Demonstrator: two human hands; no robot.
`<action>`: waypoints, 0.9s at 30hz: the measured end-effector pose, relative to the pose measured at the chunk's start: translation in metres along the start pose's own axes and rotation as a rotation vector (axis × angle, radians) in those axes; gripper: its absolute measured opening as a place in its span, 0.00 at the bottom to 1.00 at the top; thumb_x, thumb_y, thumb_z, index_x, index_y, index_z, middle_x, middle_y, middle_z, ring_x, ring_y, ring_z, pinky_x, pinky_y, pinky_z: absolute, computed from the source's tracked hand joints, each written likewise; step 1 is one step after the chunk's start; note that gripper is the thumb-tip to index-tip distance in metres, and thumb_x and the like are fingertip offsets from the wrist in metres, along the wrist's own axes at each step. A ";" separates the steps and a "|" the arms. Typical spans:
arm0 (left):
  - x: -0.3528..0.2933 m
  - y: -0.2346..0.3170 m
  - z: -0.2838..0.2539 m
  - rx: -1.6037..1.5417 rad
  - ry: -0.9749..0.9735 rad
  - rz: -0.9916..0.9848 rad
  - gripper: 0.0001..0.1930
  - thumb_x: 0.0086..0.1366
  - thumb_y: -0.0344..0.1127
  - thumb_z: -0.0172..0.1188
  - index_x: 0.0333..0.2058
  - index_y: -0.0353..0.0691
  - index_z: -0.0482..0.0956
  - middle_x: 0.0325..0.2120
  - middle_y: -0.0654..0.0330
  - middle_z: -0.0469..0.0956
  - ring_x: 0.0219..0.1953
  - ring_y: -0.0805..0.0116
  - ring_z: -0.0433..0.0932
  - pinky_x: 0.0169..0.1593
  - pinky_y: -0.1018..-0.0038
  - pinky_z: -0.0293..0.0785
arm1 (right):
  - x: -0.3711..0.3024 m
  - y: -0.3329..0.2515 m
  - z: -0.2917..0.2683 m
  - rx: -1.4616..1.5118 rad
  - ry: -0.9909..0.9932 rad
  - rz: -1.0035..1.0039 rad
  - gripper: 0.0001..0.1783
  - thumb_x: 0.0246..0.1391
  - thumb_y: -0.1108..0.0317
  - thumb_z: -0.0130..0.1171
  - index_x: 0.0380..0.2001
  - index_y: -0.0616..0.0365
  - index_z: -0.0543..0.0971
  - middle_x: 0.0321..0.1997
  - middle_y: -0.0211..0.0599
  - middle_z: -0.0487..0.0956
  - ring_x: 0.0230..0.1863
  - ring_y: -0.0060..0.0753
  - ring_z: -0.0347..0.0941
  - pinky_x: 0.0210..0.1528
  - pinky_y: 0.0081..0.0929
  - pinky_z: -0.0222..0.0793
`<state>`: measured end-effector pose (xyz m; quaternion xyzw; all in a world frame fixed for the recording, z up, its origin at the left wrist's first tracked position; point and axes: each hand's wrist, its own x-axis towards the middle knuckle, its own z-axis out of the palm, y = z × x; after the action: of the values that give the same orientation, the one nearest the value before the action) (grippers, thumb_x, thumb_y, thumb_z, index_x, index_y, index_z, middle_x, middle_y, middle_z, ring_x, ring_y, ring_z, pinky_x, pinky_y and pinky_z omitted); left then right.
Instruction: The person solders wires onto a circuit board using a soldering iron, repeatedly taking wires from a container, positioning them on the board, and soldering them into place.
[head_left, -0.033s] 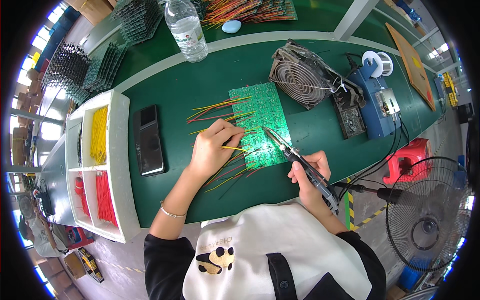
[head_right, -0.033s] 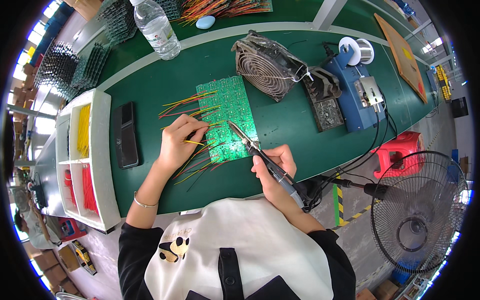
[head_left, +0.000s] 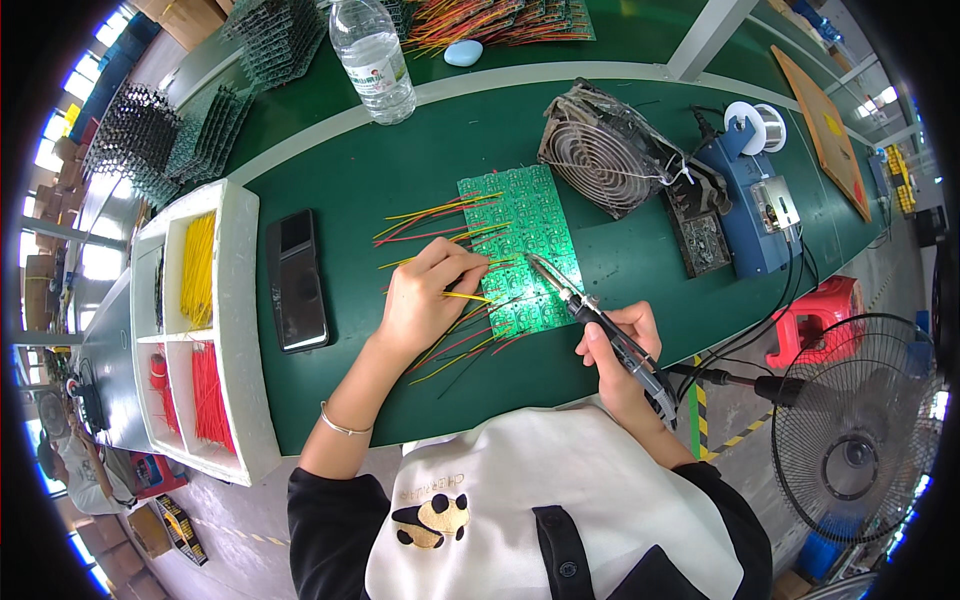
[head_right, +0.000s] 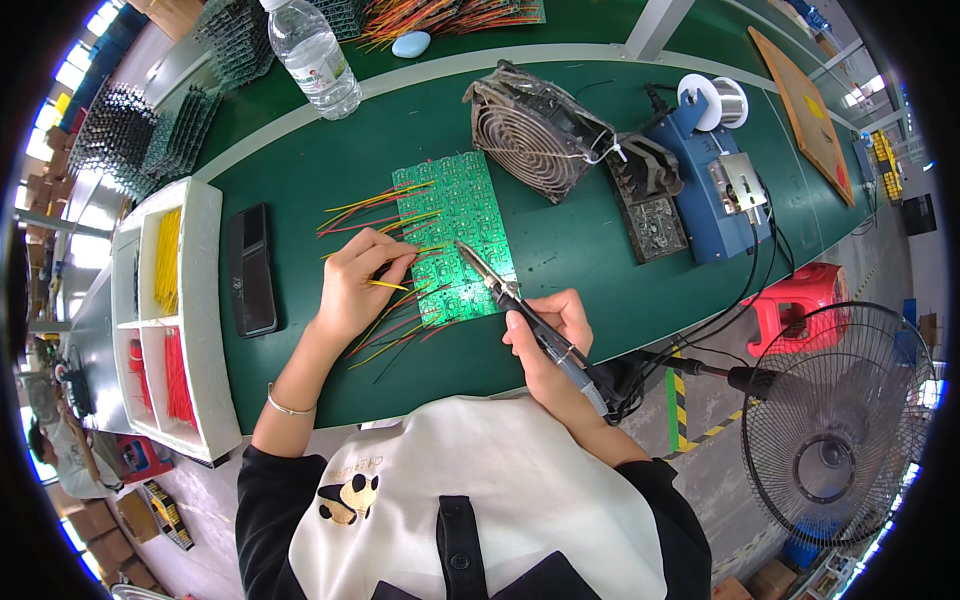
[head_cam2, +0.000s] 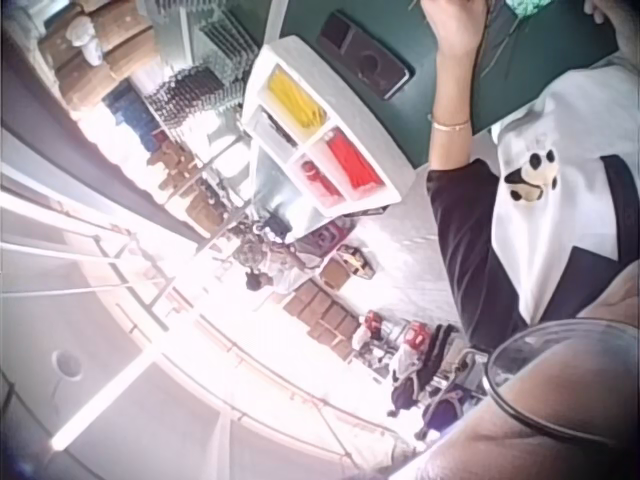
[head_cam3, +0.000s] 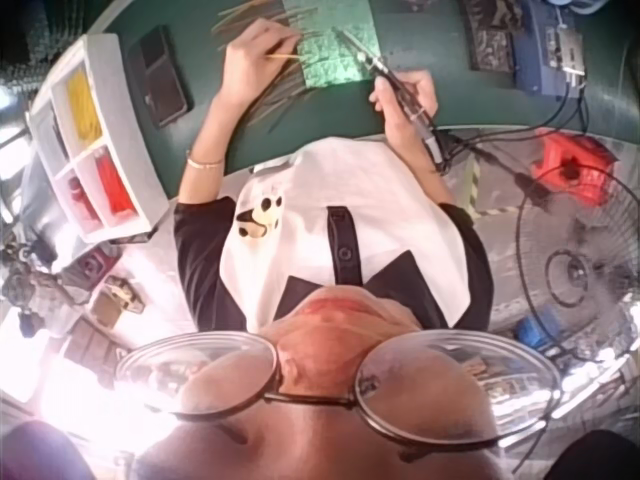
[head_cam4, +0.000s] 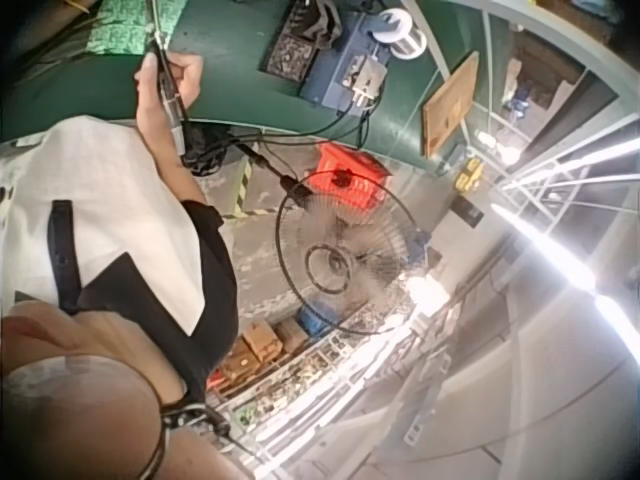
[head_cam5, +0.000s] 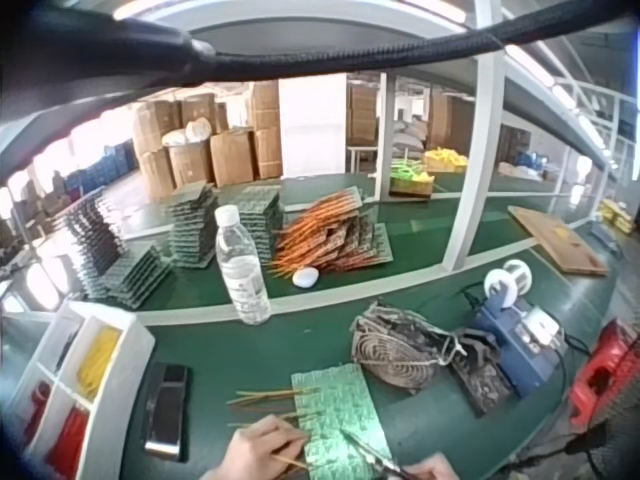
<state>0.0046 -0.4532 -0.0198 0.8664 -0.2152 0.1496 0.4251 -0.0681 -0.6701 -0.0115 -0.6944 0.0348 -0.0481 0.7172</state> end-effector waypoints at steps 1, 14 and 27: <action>0.000 0.000 0.000 -0.007 0.002 -0.002 0.06 0.49 0.22 0.62 0.29 0.35 0.79 0.24 0.60 0.74 0.23 0.71 0.74 0.24 0.79 0.72 | 0.000 0.000 0.000 -0.001 -0.001 -0.002 0.11 0.50 0.72 0.56 0.29 0.60 0.63 0.20 0.36 0.72 0.18 0.19 0.68 0.19 0.14 0.63; -0.001 -0.002 0.003 -0.007 0.040 0.018 0.04 0.50 0.25 0.62 0.28 0.38 0.79 0.25 0.61 0.74 0.21 0.67 0.75 0.23 0.75 0.73 | 0.000 0.000 0.001 0.002 -0.004 -0.014 0.10 0.50 0.73 0.55 0.29 0.61 0.63 0.19 0.36 0.72 0.18 0.19 0.68 0.19 0.14 0.63; -0.002 0.000 0.001 0.033 0.049 0.080 0.05 0.50 0.25 0.62 0.28 0.38 0.79 0.24 0.60 0.74 0.21 0.66 0.74 0.23 0.75 0.73 | -0.003 0.001 0.001 -0.013 -0.013 -0.016 0.11 0.49 0.76 0.58 0.29 0.62 0.65 0.22 0.35 0.75 0.21 0.14 0.69 0.22 0.12 0.62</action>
<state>0.0030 -0.4535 -0.0211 0.8601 -0.2366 0.1911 0.4095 -0.0710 -0.6692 -0.0126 -0.6996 0.0247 -0.0492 0.7124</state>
